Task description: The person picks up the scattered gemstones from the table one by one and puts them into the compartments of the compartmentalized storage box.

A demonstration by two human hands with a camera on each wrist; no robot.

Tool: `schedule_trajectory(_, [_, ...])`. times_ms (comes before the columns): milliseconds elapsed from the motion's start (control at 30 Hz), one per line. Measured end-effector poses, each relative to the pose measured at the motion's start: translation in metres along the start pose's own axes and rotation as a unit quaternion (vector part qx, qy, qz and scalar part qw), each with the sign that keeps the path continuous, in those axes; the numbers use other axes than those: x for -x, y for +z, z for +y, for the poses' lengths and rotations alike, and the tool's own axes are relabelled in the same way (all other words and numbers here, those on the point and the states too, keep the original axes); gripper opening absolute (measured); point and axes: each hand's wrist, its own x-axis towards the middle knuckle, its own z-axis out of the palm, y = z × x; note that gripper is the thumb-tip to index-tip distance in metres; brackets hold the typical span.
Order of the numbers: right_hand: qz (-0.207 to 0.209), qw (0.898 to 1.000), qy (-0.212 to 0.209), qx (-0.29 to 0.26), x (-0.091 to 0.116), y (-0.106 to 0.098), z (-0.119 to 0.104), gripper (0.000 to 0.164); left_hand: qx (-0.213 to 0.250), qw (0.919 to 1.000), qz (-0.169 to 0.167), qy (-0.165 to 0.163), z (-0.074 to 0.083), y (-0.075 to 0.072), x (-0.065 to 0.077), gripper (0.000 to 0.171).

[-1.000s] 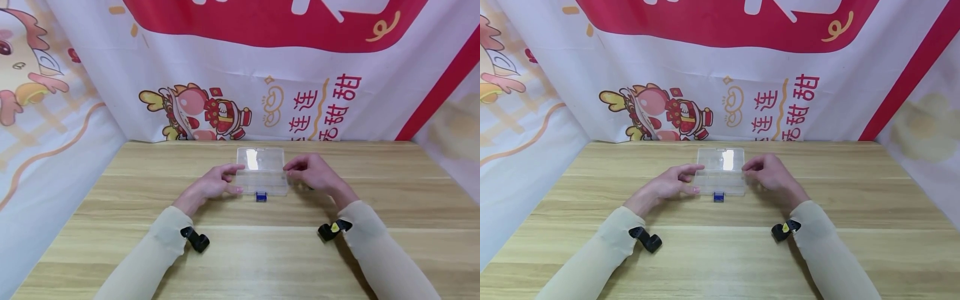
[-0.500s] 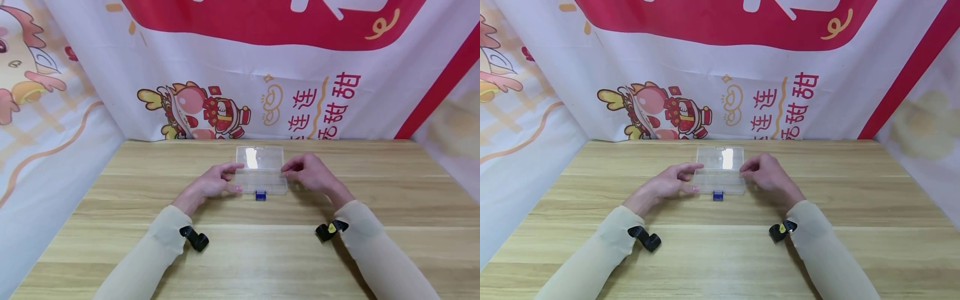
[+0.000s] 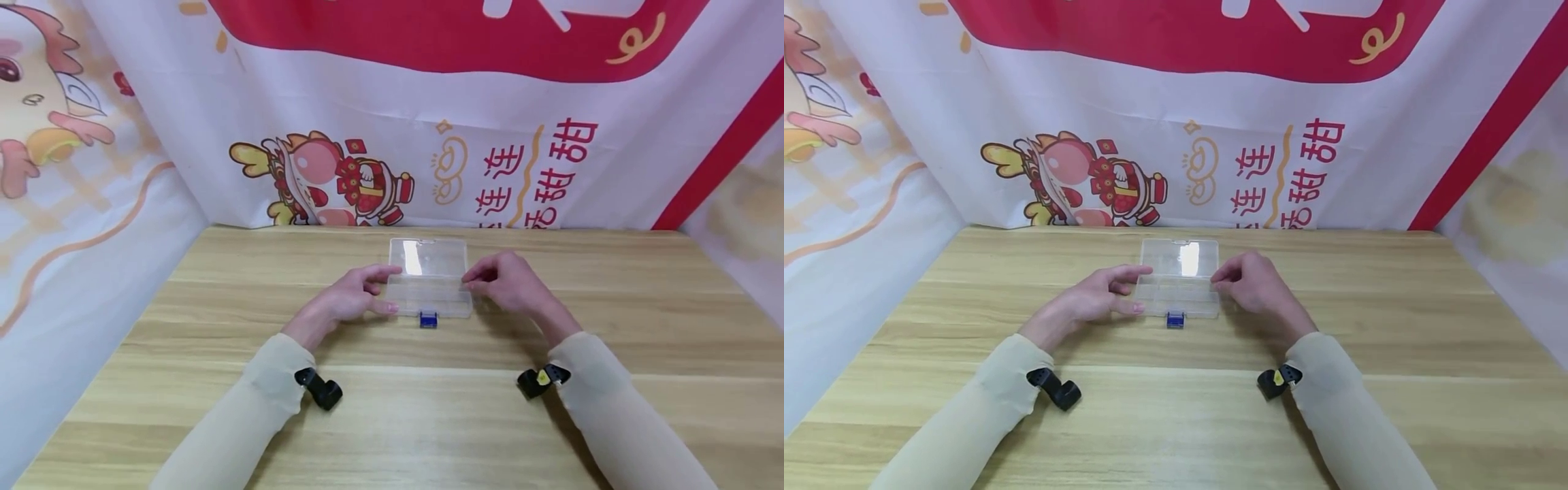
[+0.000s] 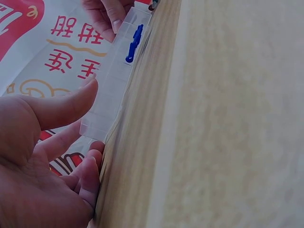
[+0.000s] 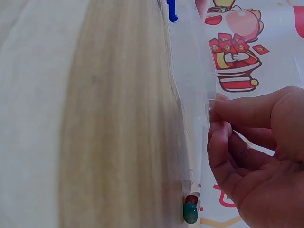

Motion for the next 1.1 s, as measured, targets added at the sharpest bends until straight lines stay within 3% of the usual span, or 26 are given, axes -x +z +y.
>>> schedule_trajectory(167, [0.002,1.0,0.017,0.007,0.0045,0.0004,0.0001,0.015,-0.002,1.0,-0.005,-0.004,0.0007,0.0036,0.001,0.071])
schedule_trajectory(1100, [-0.001,1.0,0.019,0.014,0.0021,-0.0011,-0.0031,0.017,-0.008,0.9999,0.009,-0.006,0.0017,0.0022,0.0016,0.071])
